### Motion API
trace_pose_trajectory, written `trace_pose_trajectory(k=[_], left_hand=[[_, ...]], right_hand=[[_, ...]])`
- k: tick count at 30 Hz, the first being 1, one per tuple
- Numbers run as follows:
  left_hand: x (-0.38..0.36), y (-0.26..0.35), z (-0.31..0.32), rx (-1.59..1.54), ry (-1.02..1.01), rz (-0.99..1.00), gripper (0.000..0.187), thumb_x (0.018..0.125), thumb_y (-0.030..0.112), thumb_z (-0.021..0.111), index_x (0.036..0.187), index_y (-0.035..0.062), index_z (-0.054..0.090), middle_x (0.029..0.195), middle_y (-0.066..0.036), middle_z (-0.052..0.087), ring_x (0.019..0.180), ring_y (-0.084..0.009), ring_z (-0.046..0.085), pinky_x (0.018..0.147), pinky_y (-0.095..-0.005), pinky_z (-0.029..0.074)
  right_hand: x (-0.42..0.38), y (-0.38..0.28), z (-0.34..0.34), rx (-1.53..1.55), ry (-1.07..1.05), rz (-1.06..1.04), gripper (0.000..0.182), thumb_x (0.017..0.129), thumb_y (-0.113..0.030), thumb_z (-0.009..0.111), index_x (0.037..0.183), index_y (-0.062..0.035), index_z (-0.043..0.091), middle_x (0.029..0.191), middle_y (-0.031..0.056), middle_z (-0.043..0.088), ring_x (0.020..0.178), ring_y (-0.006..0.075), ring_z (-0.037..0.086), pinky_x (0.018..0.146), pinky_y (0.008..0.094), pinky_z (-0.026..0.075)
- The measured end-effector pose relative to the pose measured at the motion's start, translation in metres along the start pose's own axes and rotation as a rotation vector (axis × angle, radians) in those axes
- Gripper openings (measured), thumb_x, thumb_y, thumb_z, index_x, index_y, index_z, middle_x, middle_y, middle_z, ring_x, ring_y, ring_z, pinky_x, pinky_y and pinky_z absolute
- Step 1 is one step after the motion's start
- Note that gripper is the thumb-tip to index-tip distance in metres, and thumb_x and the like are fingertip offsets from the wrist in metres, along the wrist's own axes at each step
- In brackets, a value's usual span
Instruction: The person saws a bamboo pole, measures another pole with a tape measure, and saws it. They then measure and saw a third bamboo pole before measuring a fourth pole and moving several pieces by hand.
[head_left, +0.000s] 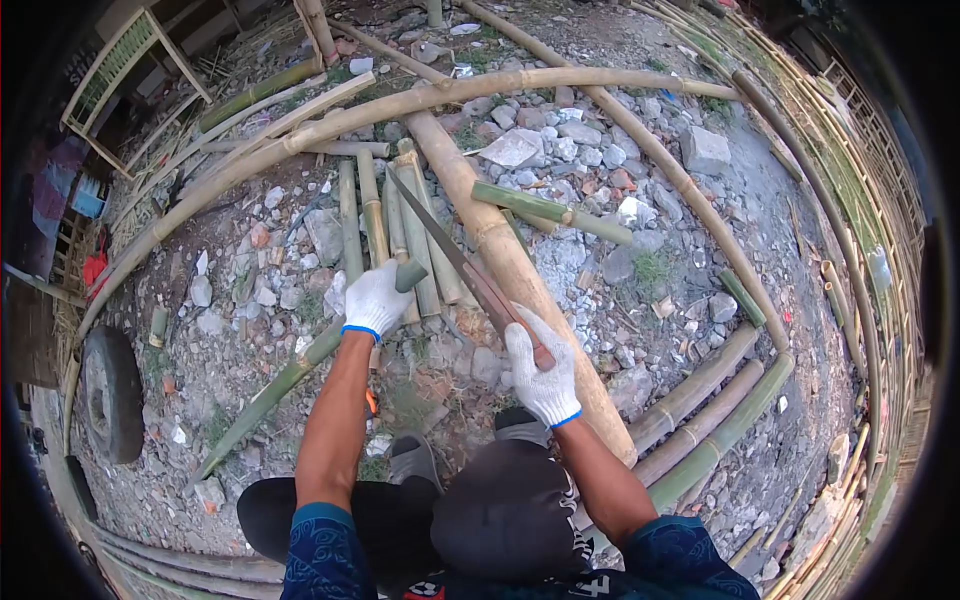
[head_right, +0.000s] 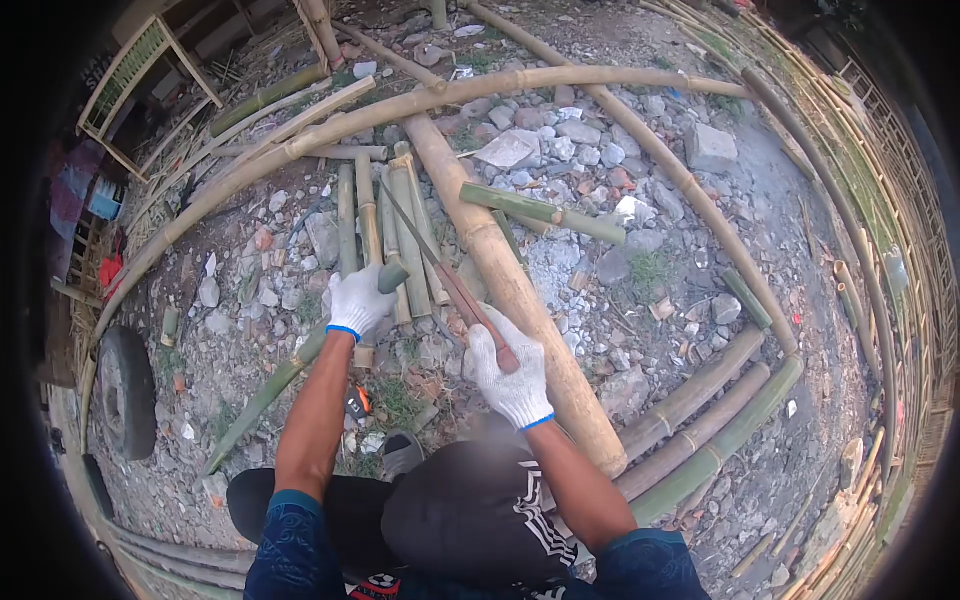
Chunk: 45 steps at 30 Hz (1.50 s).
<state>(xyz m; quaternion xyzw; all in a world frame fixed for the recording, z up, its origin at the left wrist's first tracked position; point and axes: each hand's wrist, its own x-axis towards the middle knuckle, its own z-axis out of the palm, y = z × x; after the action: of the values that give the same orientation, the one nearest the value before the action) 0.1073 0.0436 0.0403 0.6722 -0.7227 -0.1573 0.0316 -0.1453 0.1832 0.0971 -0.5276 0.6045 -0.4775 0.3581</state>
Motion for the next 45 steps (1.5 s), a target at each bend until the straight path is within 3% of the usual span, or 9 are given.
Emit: trace_pose_trajectory(k=[5,10,11,14,20,31,38,41,45], left_hand=[[-0.003,-0.029,-0.006,-0.027,-0.247,0.058,0.056,0.086,0.047,0.07,0.122,0.005,0.062,0.112,-0.027,0.074,0.109,-0.0446,0.07,0.093,-0.054,0.054],[-0.031,-0.015,0.038,-0.097,-0.512,0.149,0.072,0.092,0.056,0.068,0.136,0.0004,0.055,0.12,-0.033,0.07,0.115,-0.0484,0.067,0.099,-0.0511,0.052],[-0.036,-0.013,0.049,-0.132,-0.612,0.141,0.074,0.093,0.056,0.066,0.141,0.0013,0.053,0.127,-0.032,0.068,0.119,-0.0471,0.066,0.101,-0.0508,0.052],[-0.057,-0.013,0.066,-0.033,-0.547,0.369,0.073,0.094,0.055,0.064,0.147,0.0061,0.052,0.125,-0.029,0.069,0.121,-0.0434,0.066,0.1,-0.0512,0.054],[-0.06,-0.042,-0.002,0.181,-0.823,0.266,0.06,0.096,0.049,0.061,0.139,0.0085,0.061,0.124,-0.025,0.07,0.118,-0.0397,0.067,0.097,-0.0505,0.056],[-0.193,-0.162,-0.084,-0.069,-0.243,-0.467,0.059,0.094,0.045,0.067,0.136,0.0038,0.066,0.121,-0.022,0.073,0.114,-0.0396,0.071,0.099,-0.0471,0.054],[-0.282,-0.081,-0.023,-0.411,-0.176,-0.834,0.043,0.094,0.028,0.071,0.126,-0.0003,0.072,0.112,-0.019,0.078,0.11,-0.0291,0.075,0.097,-0.0412,0.057],[-0.29,-0.129,0.035,-0.522,-0.213,-0.666,0.045,0.095,0.029,0.072,0.13,0.0002,0.07,0.115,-0.02,0.077,0.111,-0.0265,0.074,0.097,-0.0401,0.057],[-0.219,-0.131,0.031,-0.521,-0.154,-0.47,0.049,0.098,0.033,0.069,0.137,0.0035,0.065,0.126,-0.023,0.072,0.117,-0.0355,0.07,0.101,-0.044,0.054]], right_hand=[[-0.04,0.047,-0.06,0.004,0.33,-0.074,0.044,0.11,-0.033,0.053,0.129,0.004,0.067,0.061,-0.0038,0.05,0.054,0.0051,0.045,0.053,0.0269,0.037],[-0.018,0.117,-0.121,-0.464,0.541,-0.15,0.048,0.105,-0.029,0.064,0.14,0.0038,0.063,0.115,0.0215,0.075,0.088,0.0251,0.075,0.078,0.0358,0.057],[-0.012,0.138,-0.135,-0.544,0.533,-0.139,0.061,0.094,-0.033,0.076,0.143,0.0021,0.061,0.11,0.0217,0.074,0.098,0.0349,0.073,0.088,0.0445,0.057],[0.009,0.167,-0.166,-1.025,0.239,-0.112,0.058,0.087,-0.032,0.081,0.135,-0.0022,0.066,0.117,0.0182,0.069,0.107,0.0359,0.066,0.094,0.0478,0.052],[0.139,0.214,-0.152,-1.062,0.064,-0.142,0.059,0.087,-0.026,0.077,0.141,-0.0092,0.058,0.133,0.0163,0.062,0.121,0.0396,0.059,0.101,0.0497,0.05],[0.256,0.237,-0.107,-1.308,-0.19,0.205,0.056,0.087,-0.036,0.076,0.135,-0.013,0.06,0.128,0.0181,0.065,0.123,0.038,0.063,0.094,0.0554,0.054],[0.189,0.182,-0.083,-0.796,-0.131,0.221,0.045,0.092,-0.043,0.072,0.114,-0.0046,0.064,0.102,0.0269,0.073,0.097,0.0467,0.071,0.085,0.0546,0.054],[0.157,0.142,-0.046,-0.599,-0.086,0.168,0.046,0.093,-0.042,0.072,0.113,-0.0009,0.065,0.102,0.0305,0.072,0.097,0.049,0.07,0.084,0.0539,0.054],[0.127,0.089,0.028,-0.393,-0.166,0.111,0.062,0.095,-0.04,0.072,0.14,0.0005,0.056,0.117,0.0314,0.07,0.11,0.0473,0.069,0.094,0.0505,0.054]])
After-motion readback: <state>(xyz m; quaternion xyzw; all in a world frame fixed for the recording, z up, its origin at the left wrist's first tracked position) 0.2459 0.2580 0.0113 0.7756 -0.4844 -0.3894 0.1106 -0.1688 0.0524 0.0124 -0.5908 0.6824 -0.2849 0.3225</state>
